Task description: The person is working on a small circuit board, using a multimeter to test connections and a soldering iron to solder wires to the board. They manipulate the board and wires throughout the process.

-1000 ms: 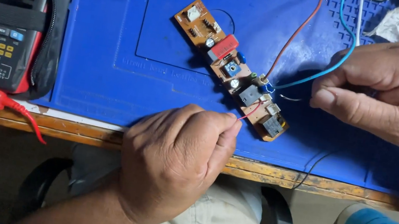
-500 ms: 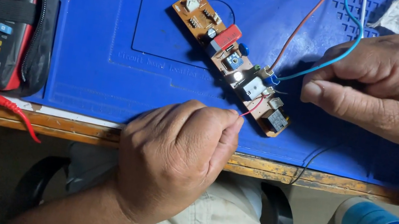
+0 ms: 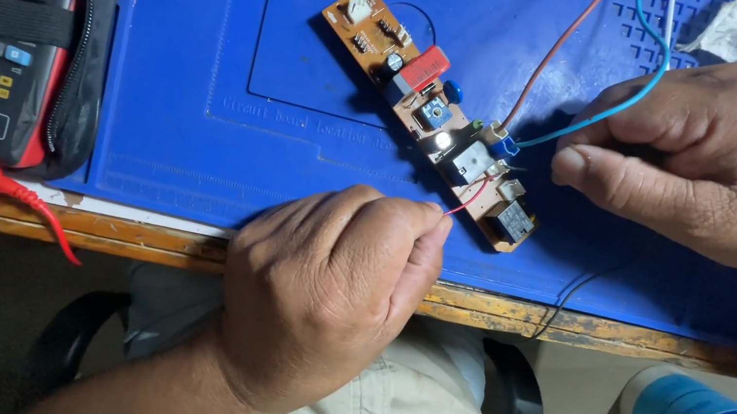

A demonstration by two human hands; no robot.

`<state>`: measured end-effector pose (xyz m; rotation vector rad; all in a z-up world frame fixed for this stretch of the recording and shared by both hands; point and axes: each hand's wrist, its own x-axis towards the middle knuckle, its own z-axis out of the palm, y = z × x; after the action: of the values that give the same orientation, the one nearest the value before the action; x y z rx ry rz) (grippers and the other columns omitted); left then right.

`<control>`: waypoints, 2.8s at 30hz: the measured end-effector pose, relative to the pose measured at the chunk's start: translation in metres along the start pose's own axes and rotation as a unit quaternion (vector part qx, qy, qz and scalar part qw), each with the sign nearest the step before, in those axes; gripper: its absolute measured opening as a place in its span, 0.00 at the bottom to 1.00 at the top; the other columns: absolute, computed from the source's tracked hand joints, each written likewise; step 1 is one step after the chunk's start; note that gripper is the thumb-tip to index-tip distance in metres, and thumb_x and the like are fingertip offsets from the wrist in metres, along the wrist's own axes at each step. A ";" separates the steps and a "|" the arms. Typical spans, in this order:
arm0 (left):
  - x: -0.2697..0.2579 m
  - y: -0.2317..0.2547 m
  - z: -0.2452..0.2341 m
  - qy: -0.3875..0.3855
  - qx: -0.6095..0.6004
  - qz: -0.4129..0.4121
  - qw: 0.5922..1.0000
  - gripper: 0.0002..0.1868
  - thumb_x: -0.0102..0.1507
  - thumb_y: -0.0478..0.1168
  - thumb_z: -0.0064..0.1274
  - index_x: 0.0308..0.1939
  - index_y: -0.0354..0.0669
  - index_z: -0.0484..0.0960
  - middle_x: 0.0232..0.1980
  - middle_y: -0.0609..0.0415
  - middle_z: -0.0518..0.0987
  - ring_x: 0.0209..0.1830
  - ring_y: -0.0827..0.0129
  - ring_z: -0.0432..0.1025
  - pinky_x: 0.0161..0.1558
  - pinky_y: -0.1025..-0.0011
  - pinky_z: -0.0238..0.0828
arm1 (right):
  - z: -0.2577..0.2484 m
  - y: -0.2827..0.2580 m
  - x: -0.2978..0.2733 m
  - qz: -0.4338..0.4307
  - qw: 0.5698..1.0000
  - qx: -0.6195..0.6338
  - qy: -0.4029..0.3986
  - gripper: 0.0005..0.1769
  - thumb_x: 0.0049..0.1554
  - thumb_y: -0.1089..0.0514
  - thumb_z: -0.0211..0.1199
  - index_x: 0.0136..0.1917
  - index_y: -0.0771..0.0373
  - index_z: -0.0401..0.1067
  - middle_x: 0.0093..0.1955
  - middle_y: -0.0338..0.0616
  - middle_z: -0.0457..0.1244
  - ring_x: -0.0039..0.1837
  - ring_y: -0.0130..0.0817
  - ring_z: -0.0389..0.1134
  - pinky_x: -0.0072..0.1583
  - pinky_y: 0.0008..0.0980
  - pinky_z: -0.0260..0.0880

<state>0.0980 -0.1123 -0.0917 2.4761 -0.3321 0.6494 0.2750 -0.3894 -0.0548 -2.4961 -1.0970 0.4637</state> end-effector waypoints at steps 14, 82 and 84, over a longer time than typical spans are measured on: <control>0.001 0.000 0.000 0.003 -0.007 0.005 1.000 0.11 0.79 0.34 0.68 0.44 0.49 0.83 0.33 0.58 0.73 0.30 0.57 0.70 0.35 0.57 0.70 | 0.001 0.003 -0.001 -0.011 1.000 -0.002 -0.003 0.13 0.67 0.43 0.73 0.53 0.51 0.90 0.33 0.35 0.76 0.35 0.34 0.77 0.42 0.39 0.70; 0.002 0.000 -0.002 -0.015 -0.018 0.012 1.000 0.08 0.79 0.38 0.70 0.47 0.49 0.86 0.35 0.58 0.76 0.30 0.57 0.72 0.36 0.57 0.72 | -0.007 0.007 0.000 -0.017 0.995 0.035 -0.086 0.13 0.65 0.39 0.71 0.49 0.44 0.91 0.39 0.28 0.81 0.40 0.31 0.84 0.48 0.34 0.80; 0.002 -0.001 -0.002 -0.014 -0.019 0.013 1.000 0.08 0.79 0.38 0.70 0.47 0.49 0.86 0.34 0.58 0.76 0.29 0.57 0.71 0.36 0.57 0.71 | -0.007 0.007 -0.001 -0.011 0.996 0.031 -0.085 0.13 0.65 0.39 0.71 0.49 0.43 0.91 0.38 0.28 0.81 0.40 0.31 0.84 0.47 0.35 0.80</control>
<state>0.0992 -0.1107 -0.0894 2.4508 -0.3836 0.6142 0.2818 -0.3954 -0.0516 -2.4232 -1.1541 0.7046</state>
